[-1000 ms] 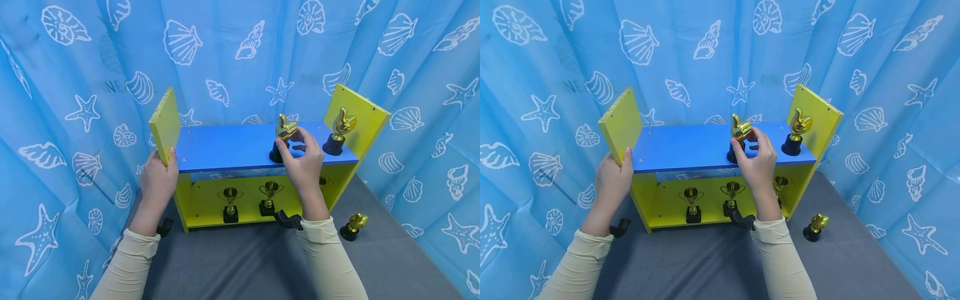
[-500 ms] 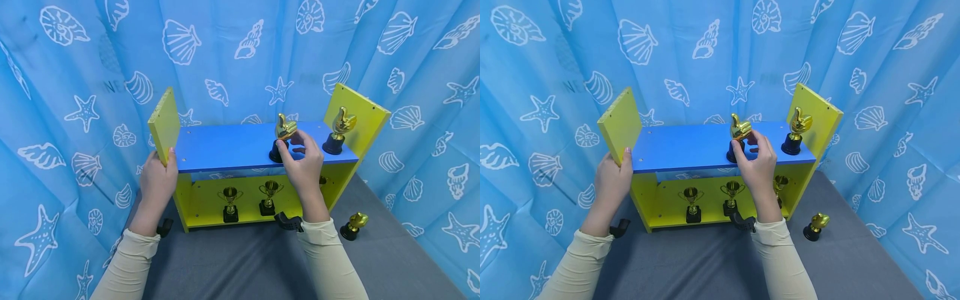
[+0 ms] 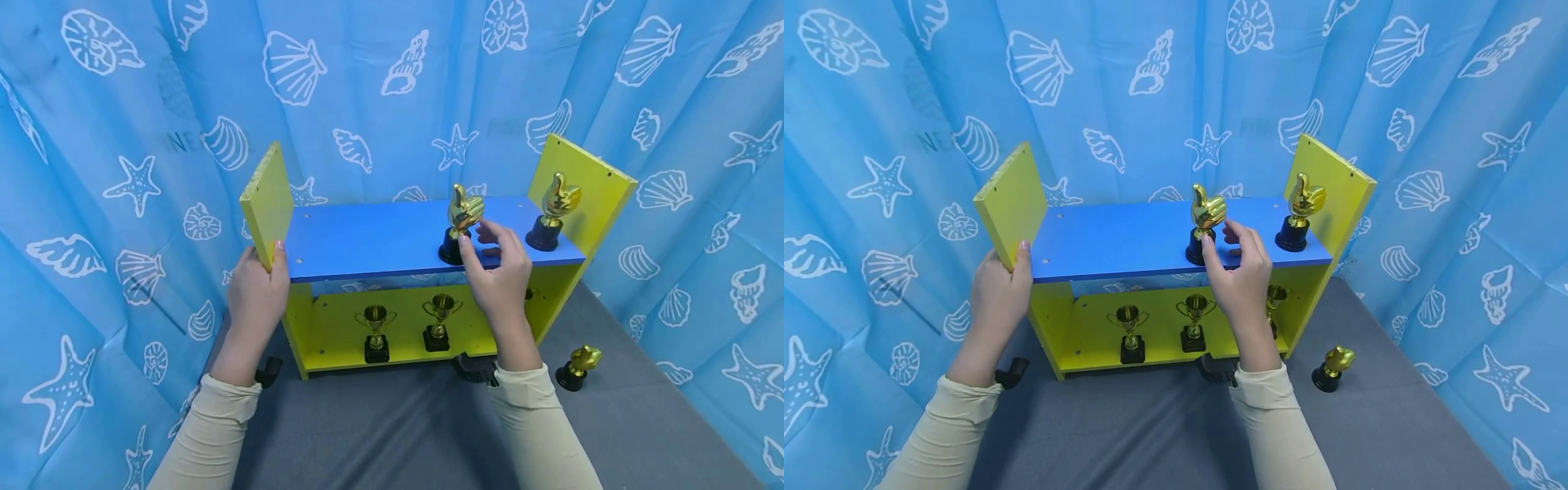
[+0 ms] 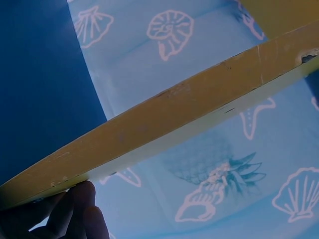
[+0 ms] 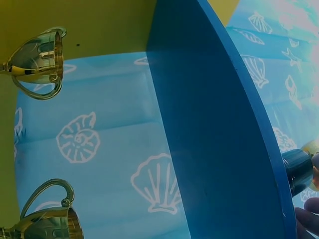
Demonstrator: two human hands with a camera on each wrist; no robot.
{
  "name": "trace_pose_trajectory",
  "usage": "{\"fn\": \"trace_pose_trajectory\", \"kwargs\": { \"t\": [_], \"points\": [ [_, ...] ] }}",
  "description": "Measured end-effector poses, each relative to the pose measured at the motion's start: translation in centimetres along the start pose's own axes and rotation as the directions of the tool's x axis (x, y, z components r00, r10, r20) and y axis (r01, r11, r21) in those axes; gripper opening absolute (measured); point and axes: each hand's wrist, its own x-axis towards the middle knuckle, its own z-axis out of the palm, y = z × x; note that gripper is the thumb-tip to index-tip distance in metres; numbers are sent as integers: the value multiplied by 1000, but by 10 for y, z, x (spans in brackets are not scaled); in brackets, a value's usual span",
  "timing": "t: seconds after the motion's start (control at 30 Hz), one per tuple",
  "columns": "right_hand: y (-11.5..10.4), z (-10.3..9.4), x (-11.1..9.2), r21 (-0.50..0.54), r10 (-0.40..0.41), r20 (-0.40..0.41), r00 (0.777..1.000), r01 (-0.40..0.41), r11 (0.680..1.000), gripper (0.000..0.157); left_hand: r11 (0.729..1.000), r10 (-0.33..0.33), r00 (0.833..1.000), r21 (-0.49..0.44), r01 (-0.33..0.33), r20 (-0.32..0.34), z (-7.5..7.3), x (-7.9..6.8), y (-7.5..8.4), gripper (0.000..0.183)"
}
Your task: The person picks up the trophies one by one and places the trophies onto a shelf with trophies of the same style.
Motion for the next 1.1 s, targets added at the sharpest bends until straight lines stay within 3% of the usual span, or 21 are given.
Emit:
{"fn": "trace_pose_trajectory", "kwargs": {
  "t": [0.37,0.7,1.1],
  "points": [
    [0,-7,-10,10,-30,-20,999,31,999,28,1000,-5,1000,18,5,6,0,0,0,53],
    [-33,-20,-13,3,-96,-61,994,96,995,21,999,5,1000,36,-5,8,-2,0,1,51],
    [-37,-42,-23,-9,-111,-86,990,111,994,19,1000,9,1000,24,-10,29,-4,-1,1,51]
  ]
}}
